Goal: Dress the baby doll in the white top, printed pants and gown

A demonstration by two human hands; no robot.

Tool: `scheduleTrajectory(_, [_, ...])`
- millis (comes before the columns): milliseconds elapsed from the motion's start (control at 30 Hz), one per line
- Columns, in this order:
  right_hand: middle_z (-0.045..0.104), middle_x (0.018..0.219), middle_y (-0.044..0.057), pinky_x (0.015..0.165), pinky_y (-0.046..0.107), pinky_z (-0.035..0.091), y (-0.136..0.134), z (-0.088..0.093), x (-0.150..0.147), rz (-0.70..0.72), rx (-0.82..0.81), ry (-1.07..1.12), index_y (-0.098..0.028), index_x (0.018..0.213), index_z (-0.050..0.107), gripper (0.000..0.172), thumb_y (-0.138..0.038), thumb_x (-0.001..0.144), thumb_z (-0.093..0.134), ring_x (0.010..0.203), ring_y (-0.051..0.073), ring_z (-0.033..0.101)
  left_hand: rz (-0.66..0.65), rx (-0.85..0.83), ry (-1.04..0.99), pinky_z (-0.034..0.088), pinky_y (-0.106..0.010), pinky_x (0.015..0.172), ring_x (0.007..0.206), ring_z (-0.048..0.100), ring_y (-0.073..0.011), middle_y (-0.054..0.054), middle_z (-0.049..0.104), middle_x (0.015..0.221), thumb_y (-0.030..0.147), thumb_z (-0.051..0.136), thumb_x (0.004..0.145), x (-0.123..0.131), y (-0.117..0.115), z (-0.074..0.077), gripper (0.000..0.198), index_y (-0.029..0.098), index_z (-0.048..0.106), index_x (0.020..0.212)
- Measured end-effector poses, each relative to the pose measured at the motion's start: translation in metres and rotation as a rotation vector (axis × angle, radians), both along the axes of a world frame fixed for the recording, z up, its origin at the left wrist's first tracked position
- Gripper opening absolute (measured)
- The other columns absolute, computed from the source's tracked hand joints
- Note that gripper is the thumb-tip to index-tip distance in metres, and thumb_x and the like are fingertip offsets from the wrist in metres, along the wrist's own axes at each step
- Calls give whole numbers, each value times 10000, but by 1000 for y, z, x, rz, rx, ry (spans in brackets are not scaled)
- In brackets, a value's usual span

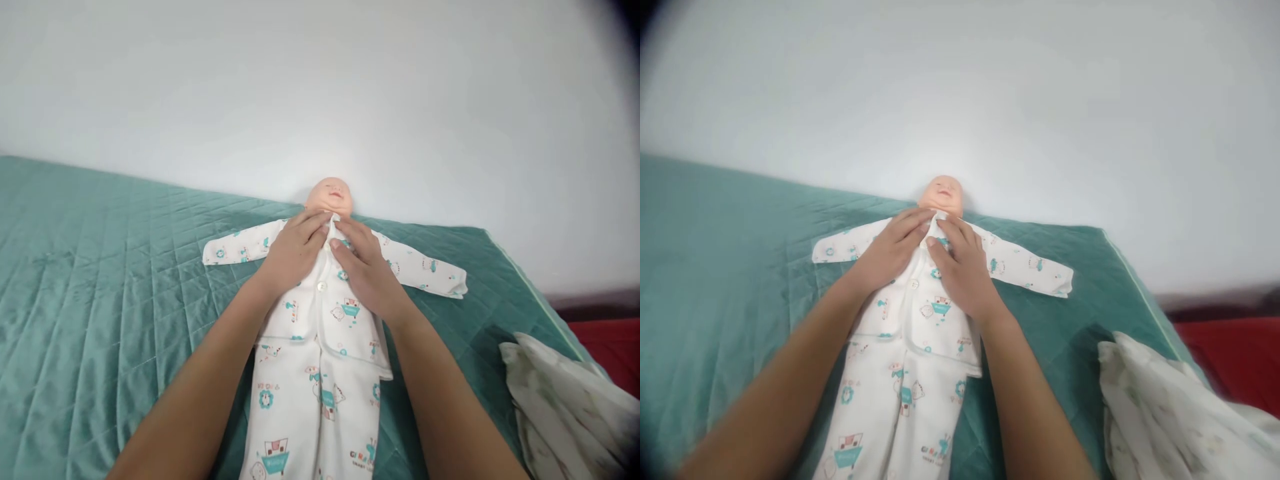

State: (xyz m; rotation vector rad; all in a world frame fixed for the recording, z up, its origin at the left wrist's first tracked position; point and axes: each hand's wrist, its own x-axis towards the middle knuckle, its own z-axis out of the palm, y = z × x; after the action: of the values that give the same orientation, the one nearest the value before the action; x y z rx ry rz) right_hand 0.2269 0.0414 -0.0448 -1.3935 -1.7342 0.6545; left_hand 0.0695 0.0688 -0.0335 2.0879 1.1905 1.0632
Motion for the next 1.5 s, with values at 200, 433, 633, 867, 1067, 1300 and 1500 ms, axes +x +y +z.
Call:
scheduleTrajectory(200, [407,1514,-14,1202,513,248,0,-3,3,43,4,-3,-360,1350,516,432,-503,944,481,1440,248,304,8,-17,6,353,-359,1152,1310,492,-179,-43,562,1386,269,362,990,0,-1,1,367,243,593,1274])
scheduleTrajectory(433, [439,1486,-4,1210,492,240,0,-5,1,21,33,25,-344,1336,516,419,-470,937,500,1428,240,325,30,2,28,342,-363,1156,1316,482,-185,-46,573,1372,237,376,966,0,3,-2,367,227,600,1256])
scheduleTrajectory(633, [422,1504,-15,1207,509,243,0,-3,0,24,5,34,-355,1325,536,408,-479,939,495,1440,244,300,-9,32,47,348,-369,1155,1312,486,-181,-37,588,1350,176,345,933,0,4,-2,415,231,602,1254])
scheduleTrajectory(867, [345,1561,14,1207,548,182,-2,3,-1,45,-58,-98,-316,1359,515,450,-497,956,433,1465,277,249,52,21,92,319,-383,1174,1312,480,-184,-33,571,1372,155,346,901,2,3,-2,450,231,635,1239])
scheduleTrajectory(1067, [421,1508,34,1187,527,240,-6,5,-4,-25,-60,-24,-302,1389,449,494,-493,935,479,1426,267,310,84,12,152,331,-369,1173,1354,443,-181,-9,546,1420,191,331,928,1,-1,-1,446,247,650,1234])
scheduleTrajectory(1300, [392,1538,14,1202,494,217,-5,5,-5,-29,-69,-25,-304,1449,417,544,-471,934,476,1449,249,271,78,27,171,304,-372,1192,1368,433,-187,-27,535,1432,195,340,933,2,-1,0,429,229,682,1191])
scheduleTrajectory(1500, [453,1492,3,1165,456,304,-3,-1,0,-40,-23,80,-334,1389,496,498,-483,915,531,1405,237,355,115,-44,30,311,-385,1178,1362,436,-197,-29,559,1399,227,406,938,3,-2,0,365,254,671,1187])
